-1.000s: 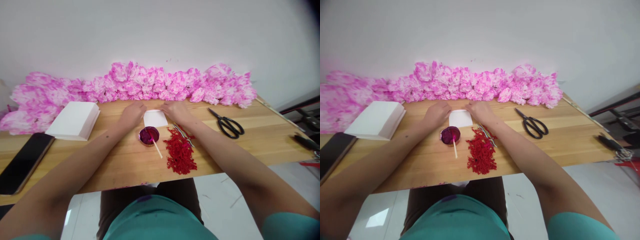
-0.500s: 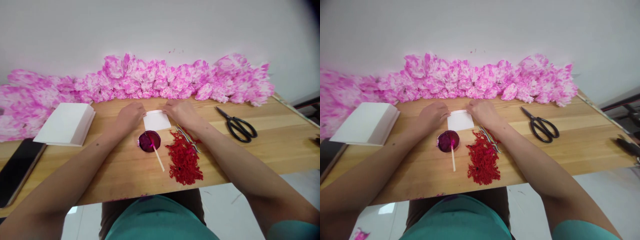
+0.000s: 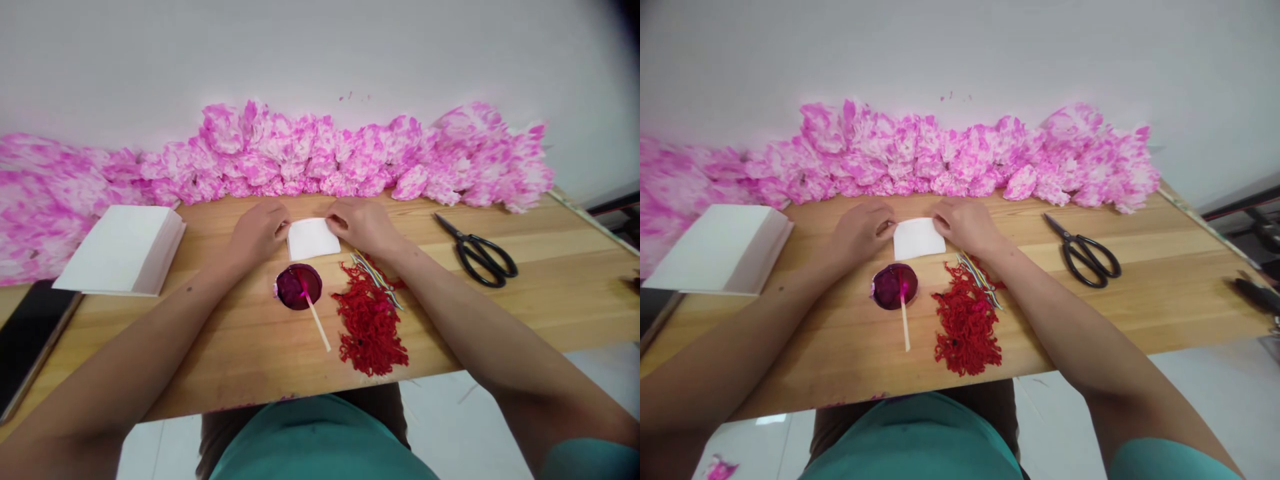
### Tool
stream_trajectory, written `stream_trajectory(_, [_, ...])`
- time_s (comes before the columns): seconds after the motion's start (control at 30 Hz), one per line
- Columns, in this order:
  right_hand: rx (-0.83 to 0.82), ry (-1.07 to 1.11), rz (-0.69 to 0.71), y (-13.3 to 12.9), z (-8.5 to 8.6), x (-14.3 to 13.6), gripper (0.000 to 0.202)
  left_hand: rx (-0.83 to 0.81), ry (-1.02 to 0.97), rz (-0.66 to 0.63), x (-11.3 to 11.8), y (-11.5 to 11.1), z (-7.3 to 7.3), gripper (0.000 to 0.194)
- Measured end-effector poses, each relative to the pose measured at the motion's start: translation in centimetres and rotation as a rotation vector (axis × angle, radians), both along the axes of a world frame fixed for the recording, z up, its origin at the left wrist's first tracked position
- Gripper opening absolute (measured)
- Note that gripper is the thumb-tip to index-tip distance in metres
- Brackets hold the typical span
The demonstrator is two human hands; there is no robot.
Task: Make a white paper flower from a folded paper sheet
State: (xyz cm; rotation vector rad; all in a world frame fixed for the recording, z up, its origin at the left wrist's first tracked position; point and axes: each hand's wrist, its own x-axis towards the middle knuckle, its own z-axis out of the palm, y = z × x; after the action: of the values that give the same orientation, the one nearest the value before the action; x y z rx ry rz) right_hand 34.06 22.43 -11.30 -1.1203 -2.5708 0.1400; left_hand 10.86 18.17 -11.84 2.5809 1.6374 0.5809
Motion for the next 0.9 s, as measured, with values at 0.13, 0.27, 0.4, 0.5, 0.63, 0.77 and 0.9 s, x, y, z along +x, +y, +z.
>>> stream_trajectory(0.13, [-0.237,0.348,0.041,0.5,-0.7,0.5,0.013,-0.068,-0.178,0.063,-0.1,0.0,-0.1,0.016])
stream_trajectory(0.27, [-0.382,0.571,0.075,0.8,-1.0,0.6,0.012,-0.168,-0.386,0.05,-0.3,-0.1,0.1,0.017])
stream_trajectory(0.4, [-0.442,0.578,0.122,1.0,-1.0,0.7,0.011,-0.216,-0.467,0.02,-0.6,0.0,0.2,0.018])
stream_trajectory(0.5, [-0.441,0.522,0.118,1.0,-0.9,0.9,0.016,-0.226,-0.47,-0.008,-0.8,0.1,0.2,0.02])
stream_trajectory(0.63, [-0.473,0.511,0.106,0.8,-0.6,0.9,0.021,-0.203,-0.477,-0.022,-0.6,-0.1,0.2,0.021])
stream_trajectory(0.77, [-0.477,0.518,0.071,0.3,-0.3,0.6,0.02,-0.22,-0.486,-0.007,-0.3,-0.4,0.4,0.019])
stream_trajectory(0.9, [-0.38,0.468,0.028,0.0,-0.6,0.4,0.017,-0.173,-0.415,0.003,0.0,-0.3,0.1,0.016])
